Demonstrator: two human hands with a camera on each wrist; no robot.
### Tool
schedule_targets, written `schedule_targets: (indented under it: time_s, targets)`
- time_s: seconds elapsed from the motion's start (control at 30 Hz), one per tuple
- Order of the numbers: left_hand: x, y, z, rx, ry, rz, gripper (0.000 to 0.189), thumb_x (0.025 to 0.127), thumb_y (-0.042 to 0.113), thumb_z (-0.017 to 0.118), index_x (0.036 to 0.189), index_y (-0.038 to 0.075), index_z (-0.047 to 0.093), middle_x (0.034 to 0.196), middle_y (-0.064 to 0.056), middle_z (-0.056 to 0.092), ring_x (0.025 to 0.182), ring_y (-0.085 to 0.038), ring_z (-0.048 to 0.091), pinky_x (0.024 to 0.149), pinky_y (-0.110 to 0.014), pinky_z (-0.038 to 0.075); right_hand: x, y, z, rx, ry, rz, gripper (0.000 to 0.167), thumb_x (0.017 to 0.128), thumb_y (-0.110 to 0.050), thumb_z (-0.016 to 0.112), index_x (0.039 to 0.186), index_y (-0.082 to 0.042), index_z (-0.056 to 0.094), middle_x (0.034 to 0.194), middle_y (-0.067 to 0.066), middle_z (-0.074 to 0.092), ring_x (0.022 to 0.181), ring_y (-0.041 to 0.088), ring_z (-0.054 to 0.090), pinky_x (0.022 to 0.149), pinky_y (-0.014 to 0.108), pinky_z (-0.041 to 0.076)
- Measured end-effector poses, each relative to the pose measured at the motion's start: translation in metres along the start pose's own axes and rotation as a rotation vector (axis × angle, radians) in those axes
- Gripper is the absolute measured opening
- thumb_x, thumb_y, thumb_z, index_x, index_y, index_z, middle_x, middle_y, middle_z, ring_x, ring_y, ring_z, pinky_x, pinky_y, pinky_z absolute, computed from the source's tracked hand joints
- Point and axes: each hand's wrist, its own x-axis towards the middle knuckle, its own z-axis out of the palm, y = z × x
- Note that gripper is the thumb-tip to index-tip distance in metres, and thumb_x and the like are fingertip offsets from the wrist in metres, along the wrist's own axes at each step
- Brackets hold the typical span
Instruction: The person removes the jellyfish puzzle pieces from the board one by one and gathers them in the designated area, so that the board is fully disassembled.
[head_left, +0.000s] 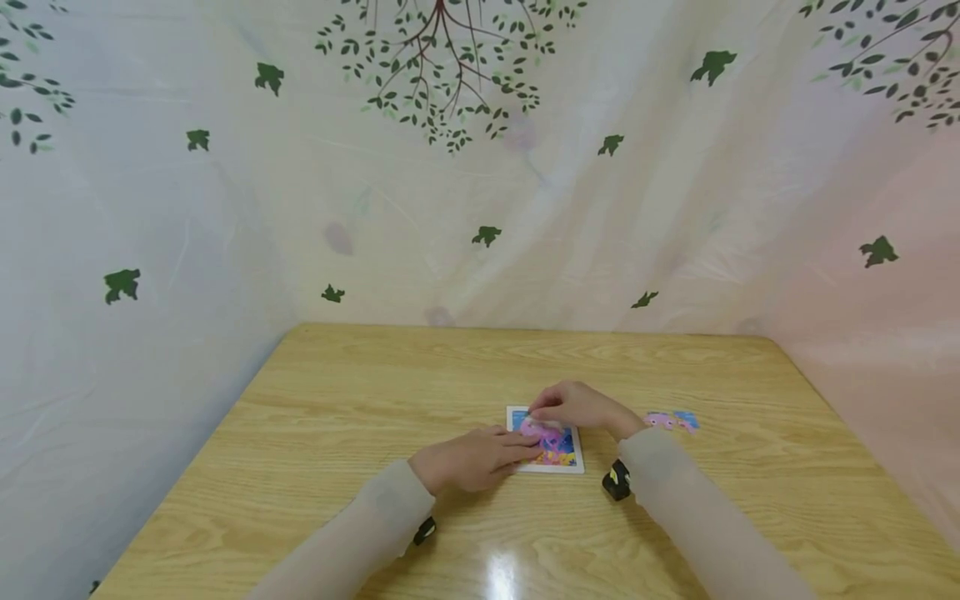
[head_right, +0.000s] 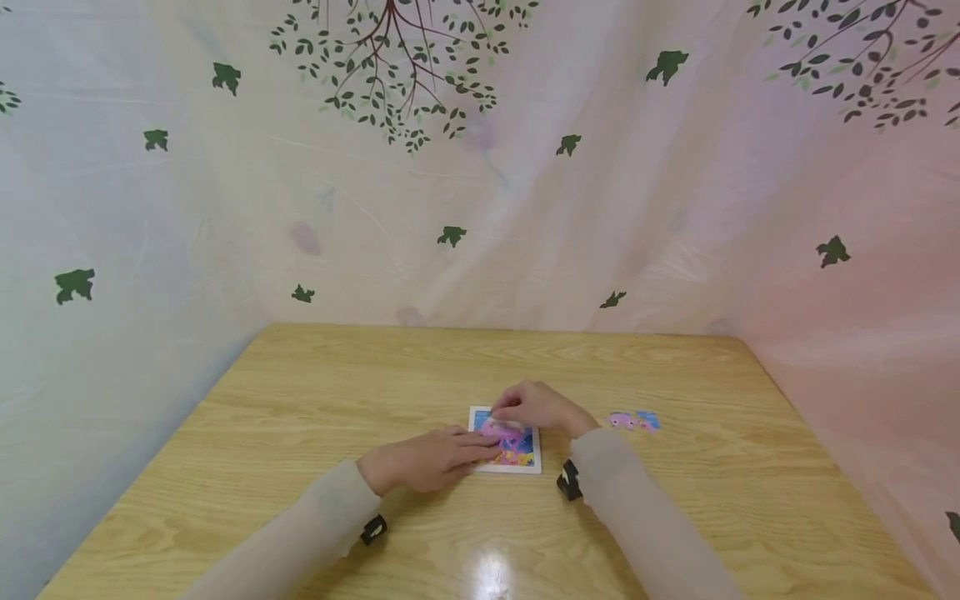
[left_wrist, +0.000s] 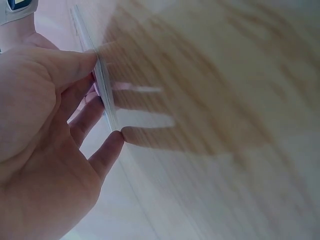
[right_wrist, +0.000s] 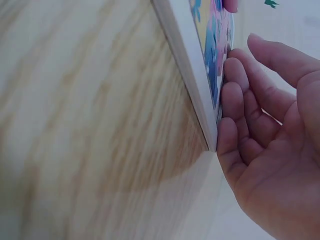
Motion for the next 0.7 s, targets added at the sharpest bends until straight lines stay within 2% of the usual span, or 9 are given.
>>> schedule_targets:
  time_s: [0.3,0.53,0.7]
  targets:
    - [0.0009,-0.0003,0.0015,0.038,0.016,0.021,0.045,0.112,0.015,0.046,0.156,0.009,0.048,0.16,-0.006,0.046,0.147,-0.022,0.043,0.121,-0.036,0.034,0.0034,-0.0035,0.008,0.031,0.038,0.043,0.015,0.099,-0.02,0.07,0.105,-0.006,0.075,0.095,0.0,0.071,0.082,0.014,0.058,0.073,0.029,0.05]
    - [0.0007,0.0021,-0.0012,0.025,-0.002,-0.005,0.045,0.112,0.016,0.045,0.157,0.01,0.047,0.162,-0.006,0.045,0.148,-0.022,0.042,0.122,-0.036,0.033,0.0034,-0.0077,0.0098,0.057,0.06,0.08,0.016,0.099,-0.022,0.071,0.103,-0.006,0.073,0.092,0.001,0.069,0.08,0.014,0.055,0.071,0.028,0.046]
    - [0.0008,0.0026,-0.001,0.035,0.005,0.0,0.045,0.112,0.016,0.045,0.157,0.011,0.047,0.161,-0.005,0.046,0.148,-0.021,0.043,0.121,-0.036,0.034,0.0028,-0.0083,0.0101,0.079,0.07,0.083,0.016,0.099,-0.021,0.072,0.101,-0.006,0.072,0.091,0.002,0.068,0.078,0.015,0.056,0.068,0.029,0.046]
